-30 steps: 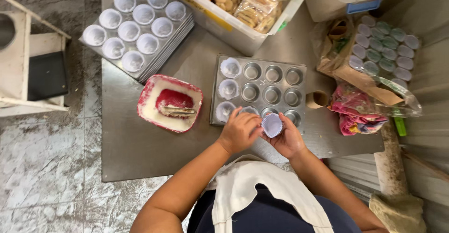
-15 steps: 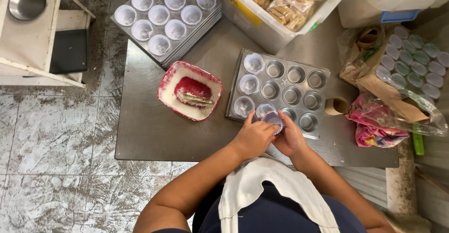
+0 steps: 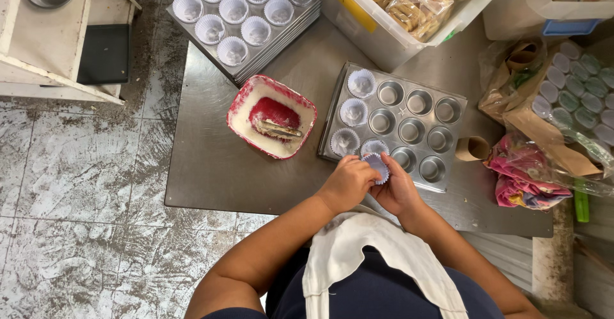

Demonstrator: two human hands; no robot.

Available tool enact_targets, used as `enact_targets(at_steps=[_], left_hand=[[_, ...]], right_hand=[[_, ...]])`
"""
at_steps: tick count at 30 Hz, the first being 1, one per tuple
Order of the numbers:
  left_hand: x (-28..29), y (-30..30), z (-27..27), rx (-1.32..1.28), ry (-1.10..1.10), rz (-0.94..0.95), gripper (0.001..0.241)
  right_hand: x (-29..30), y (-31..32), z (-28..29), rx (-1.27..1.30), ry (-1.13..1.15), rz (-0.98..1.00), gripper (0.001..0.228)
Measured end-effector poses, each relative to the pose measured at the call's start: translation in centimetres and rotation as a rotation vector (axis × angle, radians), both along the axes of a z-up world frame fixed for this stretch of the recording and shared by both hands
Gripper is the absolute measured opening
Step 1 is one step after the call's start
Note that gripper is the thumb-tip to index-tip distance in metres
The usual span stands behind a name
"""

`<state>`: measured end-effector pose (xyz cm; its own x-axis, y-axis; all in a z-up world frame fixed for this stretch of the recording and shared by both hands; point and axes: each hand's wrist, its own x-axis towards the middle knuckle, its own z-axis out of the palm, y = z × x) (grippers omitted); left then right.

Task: The person places white paper liners into the cups of a metal muffin tray. They pick up liners from a stack and arrange them into the empty slots of the tray, which sits on a stainless steel table alongside other baking supplies.

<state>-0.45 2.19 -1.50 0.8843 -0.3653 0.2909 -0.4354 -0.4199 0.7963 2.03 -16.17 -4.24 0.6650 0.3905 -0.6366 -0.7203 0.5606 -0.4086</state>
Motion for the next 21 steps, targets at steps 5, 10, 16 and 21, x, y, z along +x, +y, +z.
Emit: enact_targets(at_steps=[5, 10, 16, 21], left_hand=[[0.2, 0.4, 1.2, 0.024, -0.036, 0.019, 0.022], [-0.1, 0.4, 1.5, 0.058, -0.151, -0.017, 0.022], [0.3, 0.2, -0.5, 0.004, 0.002, -0.052, 0.021], [0.9, 0.9, 0.4, -0.053, 0.095, -0.046, 0.025]], right_hand=[[-0.1, 0.7, 0.9, -0.071, 0.008, 0.015, 0.033], [0.0, 0.9, 1.3, -0.061, 0.003, 0.000, 0.033], [-0.4, 0.7, 0.3, -0.038, 0.029, -0.014, 0.034], [-0.1, 0.2, -0.9, 0.053, -0.013, 0.000, 0.037]])
